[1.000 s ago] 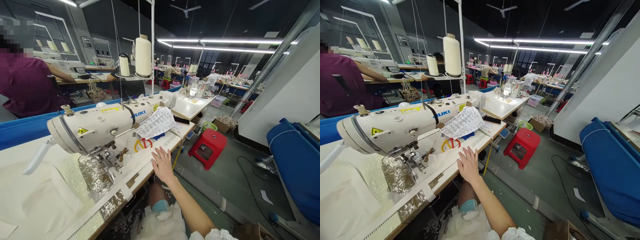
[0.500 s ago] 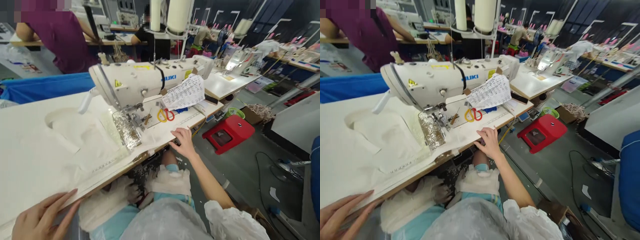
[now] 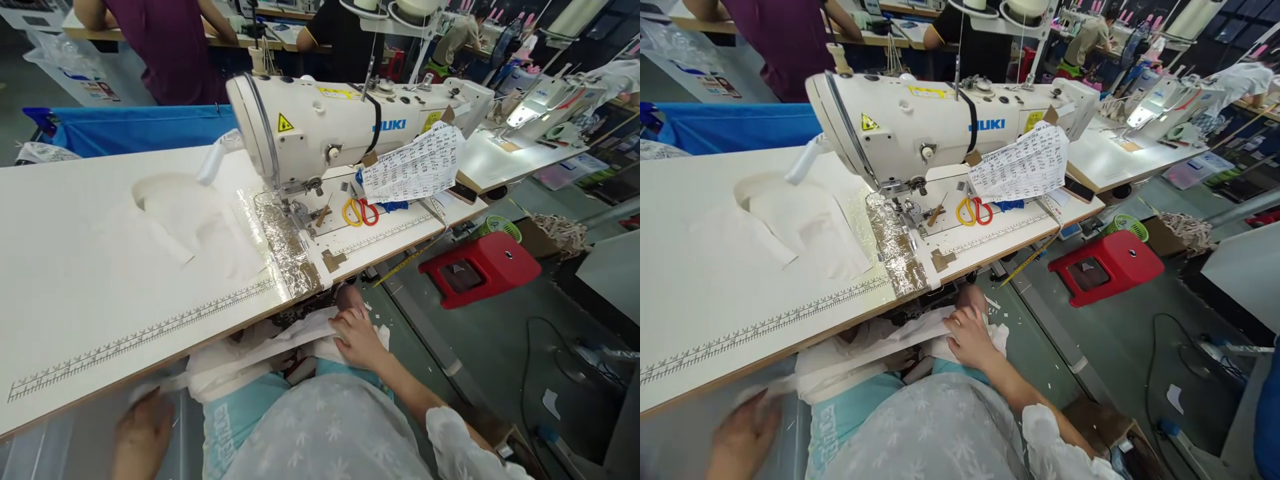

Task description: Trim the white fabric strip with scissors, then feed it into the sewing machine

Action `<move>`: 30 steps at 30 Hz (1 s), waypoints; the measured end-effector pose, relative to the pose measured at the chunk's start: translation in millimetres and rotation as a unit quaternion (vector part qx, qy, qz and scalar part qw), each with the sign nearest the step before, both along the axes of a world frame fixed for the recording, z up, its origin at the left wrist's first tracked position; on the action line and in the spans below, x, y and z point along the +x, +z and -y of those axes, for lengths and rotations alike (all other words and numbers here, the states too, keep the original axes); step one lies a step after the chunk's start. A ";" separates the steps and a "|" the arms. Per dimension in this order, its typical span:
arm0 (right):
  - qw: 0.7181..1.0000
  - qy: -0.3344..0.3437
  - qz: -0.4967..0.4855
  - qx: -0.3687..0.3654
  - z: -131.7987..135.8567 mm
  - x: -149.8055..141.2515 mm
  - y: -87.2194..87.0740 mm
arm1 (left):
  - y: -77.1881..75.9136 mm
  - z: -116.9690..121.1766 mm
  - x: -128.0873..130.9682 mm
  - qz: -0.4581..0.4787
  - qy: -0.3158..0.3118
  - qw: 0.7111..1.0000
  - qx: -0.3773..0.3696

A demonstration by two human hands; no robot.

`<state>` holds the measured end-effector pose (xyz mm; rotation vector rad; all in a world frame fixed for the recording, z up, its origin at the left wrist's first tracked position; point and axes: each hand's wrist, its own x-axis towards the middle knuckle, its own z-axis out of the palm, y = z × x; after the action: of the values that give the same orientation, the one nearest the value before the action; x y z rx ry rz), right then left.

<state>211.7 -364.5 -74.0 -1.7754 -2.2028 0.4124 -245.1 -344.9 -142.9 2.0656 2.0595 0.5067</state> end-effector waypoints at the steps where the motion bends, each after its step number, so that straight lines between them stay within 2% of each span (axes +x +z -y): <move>1: 0.999 -0.024 0.004 -0.026 5.5 -2.1 -6.8 | -3.7 1.2 7.6 0.012 0.009 1.000 0.004; 4: 0.995 -0.092 0.007 -0.048 17.8 -6.2 -23.9 | -0.8 9.3 35.0 0.034 0.044 0.998 0.013; 6: 0.992 -0.115 -0.004 -0.052 20.7 -8.7 -31.9 | 12.8 14.8 57.5 0.050 0.071 0.996 0.026; 8: 0.991 -0.120 -0.028 -0.048 19.7 -10.7 -36.2 | 31.1 16.8 84.0 0.110 0.083 0.990 0.021; 10: 0.990 -0.121 -0.062 -0.038 16.9 -11.9 -35.9 | 48.7 14.8 114.3 0.216 0.060 0.974 -0.042; 11: 0.989 -0.123 -0.082 -0.033 15.6 -12.2 -33.8 | 56.0 12.8 130.5 0.275 0.034 0.956 -0.096; 13: 0.984 -0.125 -0.124 -0.024 14.5 -12.7 -25.4 | 66.7 8.3 164.5 0.373 -0.038 0.897 -0.234; 16: 0.976 -0.121 -0.179 -0.015 17.3 -15.0 -1.5 | 76.5 4.2 215.5 0.475 -0.101 0.764 -0.425; 18: 0.973 -0.101 -0.205 -0.001 19.6 -17.8 19.8 | 82.7 3.5 245.4 0.557 -0.097 0.672 -0.479; 19: 0.972 -0.087 -0.217 0.020 20.0 -19.2 30.6 | 86.6 3.2 257.7 0.595 -0.089 0.637 -0.482; 21: 0.964 -0.064 -0.245 0.082 17.8 -21.3 49.6 | 96.8 1.6 274.7 0.646 -0.080 0.591 -0.477; 23: 0.952 -0.042 -0.279 0.114 12.1 -21.3 62.7 | 110.8 -2.3 279.8 0.641 -0.101 0.576 -0.496; 25: 0.948 0.012 -0.312 0.064 4.2 -18.3 69.9 | 127.6 -9.1 272.2 0.603 -0.156 0.570 -0.535; 26: 0.944 0.055 -0.324 0.017 0.1 -15.3 72.2 | 136.5 -13.5 263.7 0.573 -0.189 0.578 -0.549; 28: 0.930 0.136 -0.335 -0.066 -7.9 -4.7 77.4 | 153.8 -23.7 238.4 0.512 -0.245 0.611 -0.553; 30: 0.921 0.174 -0.331 -0.112 -15.8 12.1 87.1 | 169.1 -33.9 204.4 0.455 -0.280 0.651 -0.539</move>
<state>223.8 -348.8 13.1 -1.0713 -1.9934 1.1873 -40.7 -311.0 26.3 1.1181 0.6604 0.0615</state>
